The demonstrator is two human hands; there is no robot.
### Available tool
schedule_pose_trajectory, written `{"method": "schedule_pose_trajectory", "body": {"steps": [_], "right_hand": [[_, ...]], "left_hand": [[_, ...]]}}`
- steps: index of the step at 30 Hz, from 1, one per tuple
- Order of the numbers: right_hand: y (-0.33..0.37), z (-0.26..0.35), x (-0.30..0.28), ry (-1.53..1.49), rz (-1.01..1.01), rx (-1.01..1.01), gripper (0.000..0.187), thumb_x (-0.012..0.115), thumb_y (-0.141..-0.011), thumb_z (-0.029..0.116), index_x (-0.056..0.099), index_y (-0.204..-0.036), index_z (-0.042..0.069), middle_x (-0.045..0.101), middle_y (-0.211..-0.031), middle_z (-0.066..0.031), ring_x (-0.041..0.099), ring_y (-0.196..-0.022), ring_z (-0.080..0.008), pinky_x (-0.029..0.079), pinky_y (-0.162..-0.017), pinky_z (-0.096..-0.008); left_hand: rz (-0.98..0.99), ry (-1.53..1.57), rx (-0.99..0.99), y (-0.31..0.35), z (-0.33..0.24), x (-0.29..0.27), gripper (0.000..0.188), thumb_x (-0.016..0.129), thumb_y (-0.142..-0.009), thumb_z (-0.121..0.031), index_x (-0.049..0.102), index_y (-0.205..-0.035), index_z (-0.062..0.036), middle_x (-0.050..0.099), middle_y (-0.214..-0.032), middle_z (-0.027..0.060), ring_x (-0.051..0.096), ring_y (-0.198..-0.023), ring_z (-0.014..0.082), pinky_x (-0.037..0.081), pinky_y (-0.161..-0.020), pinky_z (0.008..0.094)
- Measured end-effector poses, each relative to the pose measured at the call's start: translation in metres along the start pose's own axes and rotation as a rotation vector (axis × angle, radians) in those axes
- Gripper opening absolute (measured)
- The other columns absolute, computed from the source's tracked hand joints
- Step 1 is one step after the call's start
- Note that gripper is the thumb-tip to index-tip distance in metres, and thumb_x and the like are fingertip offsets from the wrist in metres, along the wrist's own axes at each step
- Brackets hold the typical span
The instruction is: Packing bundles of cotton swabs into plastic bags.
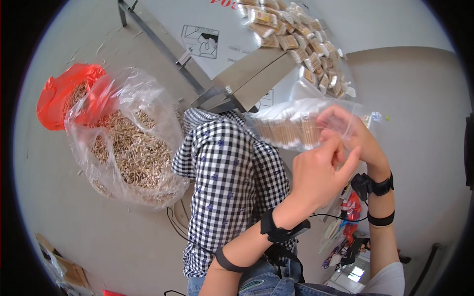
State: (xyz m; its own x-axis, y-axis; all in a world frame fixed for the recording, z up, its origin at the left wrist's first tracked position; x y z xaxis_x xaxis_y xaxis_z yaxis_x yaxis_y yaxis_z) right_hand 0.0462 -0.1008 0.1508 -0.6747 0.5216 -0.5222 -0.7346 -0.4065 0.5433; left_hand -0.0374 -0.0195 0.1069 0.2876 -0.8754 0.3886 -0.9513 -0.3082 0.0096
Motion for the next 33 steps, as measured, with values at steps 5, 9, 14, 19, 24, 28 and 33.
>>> {"method": "schedule_pose_trajectory", "body": {"steps": [5, 9, 14, 19, 24, 28, 33], "right_hand": [[0.023, 0.009, -0.078, 0.074, -0.084, -0.172, 0.023, 0.063, -0.091, 0.005, 0.06, -0.113, 0.003, 0.063, -0.102, -0.0021, 0.06, -0.092, -0.0097, 0.05, -0.077, -0.0252], [-0.032, -0.03, -0.16, 0.009, -0.541, -0.28, 0.026, 0.064, -0.09, 0.008, 0.062, -0.116, 0.005, 0.064, -0.105, -0.0027, 0.062, -0.093, -0.0113, 0.051, -0.075, -0.0263], [-0.173, -0.097, -0.125, 0.777, -0.376, -0.462, 0.047, 0.066, -0.088, 0.025, 0.053, -0.13, 0.009, 0.058, -0.129, -0.0118, 0.056, -0.12, -0.0292, 0.049, -0.094, -0.0413], [-0.224, -0.104, -0.098, 0.892, -0.405, -0.179, 0.055, 0.072, -0.08, 0.033, 0.052, -0.125, 0.009, 0.058, -0.12, -0.0181, 0.057, -0.113, -0.0376, 0.048, -0.094, -0.0461], [-0.226, -0.107, -0.098, 1.017, -0.516, -0.201, 0.057, 0.077, -0.072, 0.03, 0.05, -0.118, 0.011, 0.056, -0.11, -0.0205, 0.057, -0.108, -0.0381, 0.049, -0.09, -0.0465], [-0.232, -0.119, -0.092, 0.873, -0.462, -0.16, 0.055, 0.074, -0.069, 0.022, 0.052, -0.119, 0.016, 0.052, -0.112, -0.0181, 0.058, -0.106, -0.0377, 0.045, -0.089, -0.0475], [-0.221, -0.114, -0.073, 1.087, -0.69, -0.357, 0.046, 0.066, -0.075, 0.015, 0.056, -0.12, 0.018, 0.054, -0.11, -0.0156, 0.06, -0.099, -0.0351, 0.04, -0.087, -0.046]], "left_hand": [[0.043, -0.17, -0.096, -0.001, 0.011, -0.002, 0.041, 0.071, -0.087, -0.033, 0.05, -0.063, -0.0078, 0.053, -0.048, 0.0039, 0.055, -0.042, 0.0243, 0.042, -0.043, 0.0347], [0.067, -0.092, -0.114, 0.001, 0.011, 0.003, 0.038, 0.072, -0.088, -0.027, 0.052, -0.064, -0.0063, 0.051, -0.047, 0.0037, 0.05, -0.039, 0.0183, 0.038, -0.042, 0.0292], [0.1, -0.118, -0.121, 0.002, 0.01, 0.002, 0.04, 0.076, -0.085, -0.026, 0.051, -0.061, -0.0055, 0.05, -0.045, 0.0025, 0.047, -0.038, 0.0141, 0.036, -0.041, 0.0264], [0.171, -0.139, -0.193, -0.002, 0.006, -0.006, 0.023, 0.075, -0.086, -0.015, 0.064, -0.076, 0.0028, 0.055, -0.054, -0.0024, 0.045, -0.049, 0.0018, 0.034, -0.046, 0.0199], [0.135, -0.202, -0.167, -0.002, 0.007, -0.002, 0.042, 0.083, -0.077, -0.027, 0.054, -0.057, -0.0053, 0.051, -0.045, 0.0005, 0.048, -0.038, 0.0105, 0.037, -0.041, 0.0236], [0.101, -0.249, -0.171, -0.001, 0.005, -0.002, 0.035, 0.083, -0.078, -0.026, 0.061, -0.061, -0.0042, 0.055, -0.046, 0.0008, 0.052, -0.039, 0.0108, 0.039, -0.042, 0.0226], [0.056, -0.28, -0.195, -0.004, -0.001, -0.004, 0.021, 0.078, -0.083, -0.02, 0.071, -0.075, -0.0015, 0.059, -0.05, 0.0021, 0.054, -0.041, 0.0081, 0.039, -0.043, 0.0215]]}}
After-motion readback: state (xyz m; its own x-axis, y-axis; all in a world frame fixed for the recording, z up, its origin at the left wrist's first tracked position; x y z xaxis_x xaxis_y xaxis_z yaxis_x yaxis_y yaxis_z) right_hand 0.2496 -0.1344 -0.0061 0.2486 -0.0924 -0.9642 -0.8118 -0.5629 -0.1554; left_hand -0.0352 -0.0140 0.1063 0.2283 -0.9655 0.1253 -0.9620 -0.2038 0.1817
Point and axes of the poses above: each hand's wrist, its own y-axis away from the middle knuckle, its own x-axis out of the palm, z = x × y, the point moved 6 cm from there along -y, towards the middle knuckle
